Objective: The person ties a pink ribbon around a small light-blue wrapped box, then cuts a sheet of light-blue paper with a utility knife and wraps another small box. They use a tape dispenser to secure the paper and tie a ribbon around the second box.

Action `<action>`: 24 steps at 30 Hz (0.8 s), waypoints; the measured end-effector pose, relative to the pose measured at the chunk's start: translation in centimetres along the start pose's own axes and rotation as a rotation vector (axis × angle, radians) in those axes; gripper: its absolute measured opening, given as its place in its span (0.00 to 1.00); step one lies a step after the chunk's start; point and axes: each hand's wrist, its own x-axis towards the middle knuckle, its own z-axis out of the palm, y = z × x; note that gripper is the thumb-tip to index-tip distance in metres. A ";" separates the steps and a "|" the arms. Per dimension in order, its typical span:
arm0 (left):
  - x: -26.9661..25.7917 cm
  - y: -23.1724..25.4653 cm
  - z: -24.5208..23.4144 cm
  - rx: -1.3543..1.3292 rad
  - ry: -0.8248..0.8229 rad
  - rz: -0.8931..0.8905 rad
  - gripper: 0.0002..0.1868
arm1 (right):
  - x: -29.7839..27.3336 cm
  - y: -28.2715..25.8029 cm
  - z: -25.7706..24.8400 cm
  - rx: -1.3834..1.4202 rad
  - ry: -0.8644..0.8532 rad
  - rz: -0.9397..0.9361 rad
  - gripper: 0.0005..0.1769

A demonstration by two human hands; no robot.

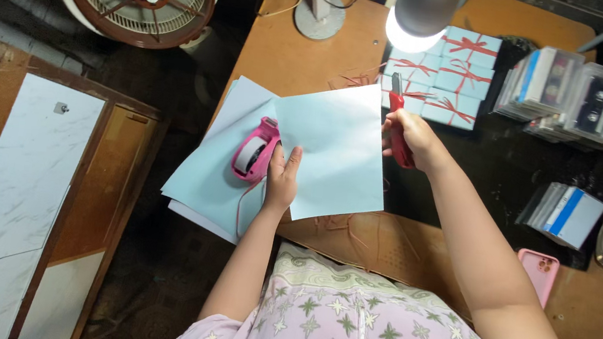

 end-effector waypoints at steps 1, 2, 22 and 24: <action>-0.3 -0.1 1.0 -0.004 -0.019 -0.003 0.16 | -1.9 0.1 -0.8 0.011 -0.008 -0.015 0.17; -0.5 -0.3 2.0 -0.007 -0.040 -0.006 0.17 | -3.7 0.4 -1.5 0.059 0.007 -0.059 0.16; -8.8 1.3 23.9 0.157 -0.664 -0.027 0.35 | -25.9 10.6 -19.7 0.109 0.556 -0.570 0.18; -9.2 1.6 25.5 0.147 -0.773 -0.034 0.36 | -27.4 11.0 -21.2 0.134 0.615 -0.585 0.19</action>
